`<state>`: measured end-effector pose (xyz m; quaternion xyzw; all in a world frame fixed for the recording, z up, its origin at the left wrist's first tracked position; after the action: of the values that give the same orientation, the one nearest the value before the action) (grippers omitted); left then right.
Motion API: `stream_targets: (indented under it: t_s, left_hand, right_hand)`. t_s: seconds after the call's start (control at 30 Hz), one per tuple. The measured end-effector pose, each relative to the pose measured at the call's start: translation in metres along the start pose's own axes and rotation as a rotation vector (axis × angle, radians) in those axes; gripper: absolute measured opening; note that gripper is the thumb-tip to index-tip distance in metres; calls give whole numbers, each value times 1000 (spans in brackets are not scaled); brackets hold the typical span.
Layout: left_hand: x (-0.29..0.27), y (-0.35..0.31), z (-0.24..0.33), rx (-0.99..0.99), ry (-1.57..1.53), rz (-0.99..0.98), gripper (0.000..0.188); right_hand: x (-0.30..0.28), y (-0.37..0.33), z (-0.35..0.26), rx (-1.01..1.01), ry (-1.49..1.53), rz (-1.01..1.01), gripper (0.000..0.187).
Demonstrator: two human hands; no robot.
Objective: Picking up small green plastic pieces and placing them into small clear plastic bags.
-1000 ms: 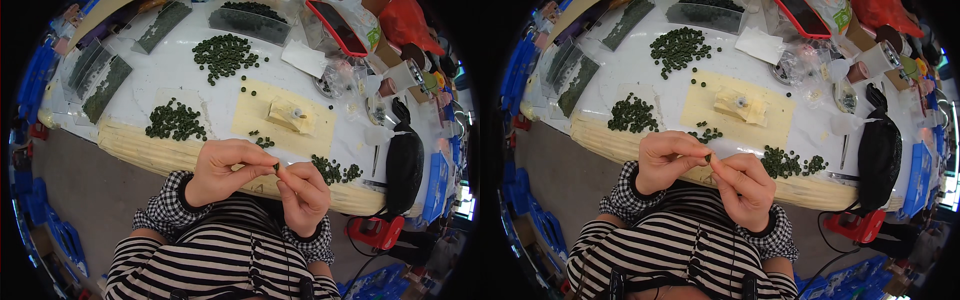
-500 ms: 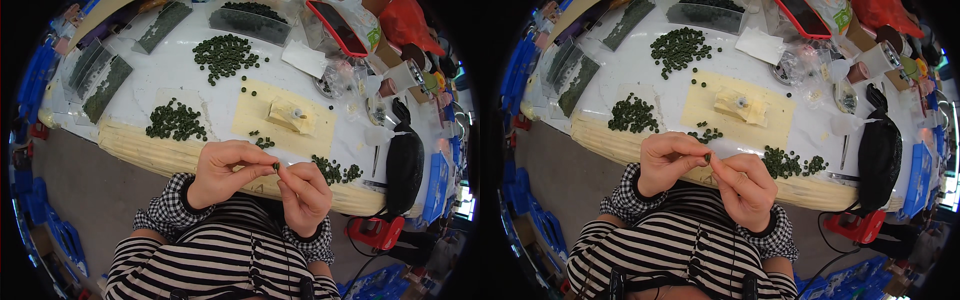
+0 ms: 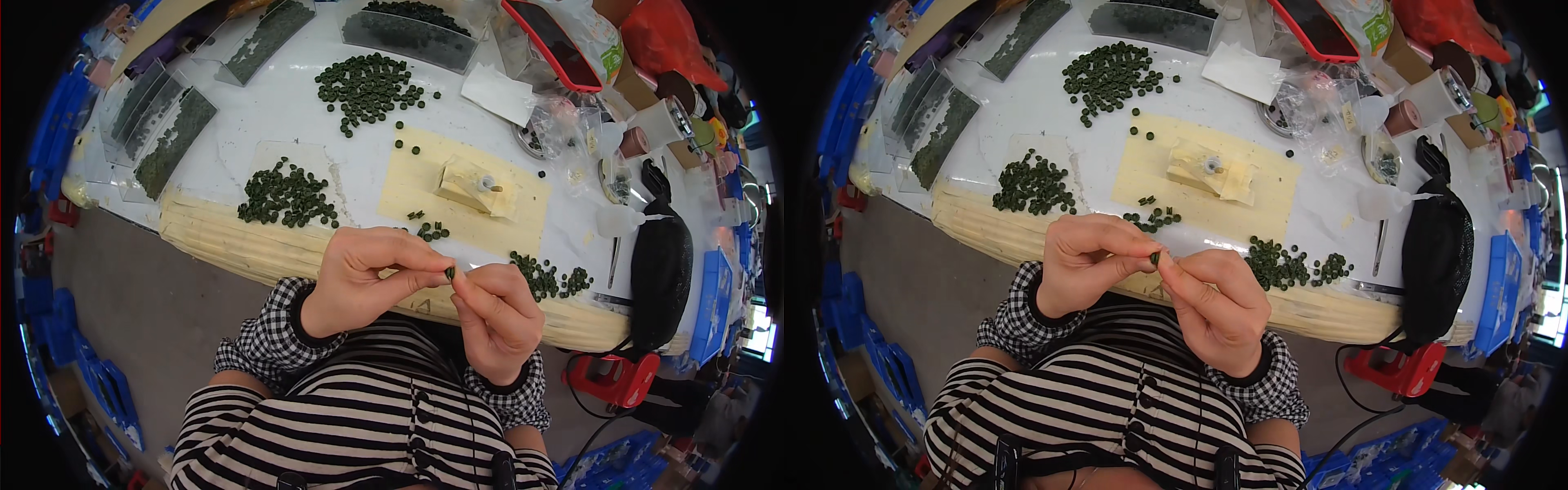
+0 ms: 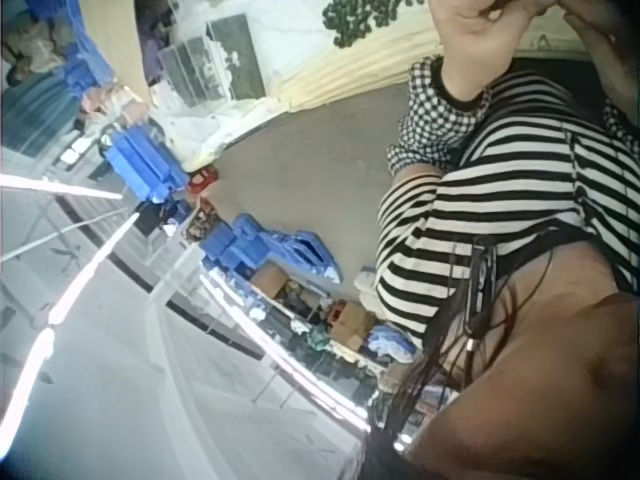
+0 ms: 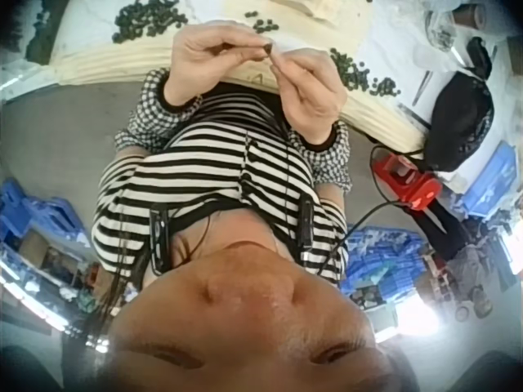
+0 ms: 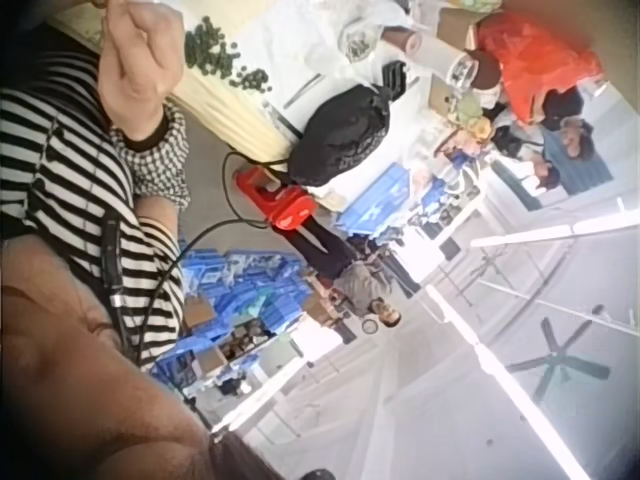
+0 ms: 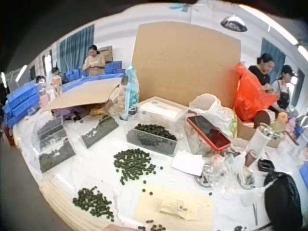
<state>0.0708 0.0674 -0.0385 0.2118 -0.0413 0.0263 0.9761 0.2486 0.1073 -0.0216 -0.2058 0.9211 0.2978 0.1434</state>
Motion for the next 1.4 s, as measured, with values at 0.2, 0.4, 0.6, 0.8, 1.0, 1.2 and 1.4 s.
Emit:
stream_targets:
  t_s: [0.2,0.4,0.6,0.8,1.0,1.2,1.4]
  left_hand:
    - [0,2,0,54,78,-13,17]
    - [0,3,0,48,69,-13,17]
    - [1,3,2,92,110,-21,18]
    - [0,6,5,157,201,-52,20]
    - [0,6,4,115,179,-60,20]
    - [3,8,7,75,107,-33,24]
    - [-1,7,7,278,310,-62,26]
  right_hand:
    - [0,-1,2,29,13,8,38]
    - [-1,0,3,76,70,19,36]
    - [-1,0,3,79,77,19,36]
    - [0,0,4,76,79,12,36]
    - [-1,-1,5,80,72,9,36]
    - [-2,1,2,58,50,10,35]
    - [-6,-1,-1,64,-36,86,35]
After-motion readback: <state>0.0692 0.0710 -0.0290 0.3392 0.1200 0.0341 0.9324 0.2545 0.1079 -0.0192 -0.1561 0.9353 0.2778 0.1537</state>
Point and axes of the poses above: each hand's wrist, its own y-axis towards the middle knuckle, its own x-axis out of the palm, z = x × y, the point moved 2 cm from there along y, towards the middle knuckle, and after that the axes turned 9 degrees about x, right-handed, at the moved point
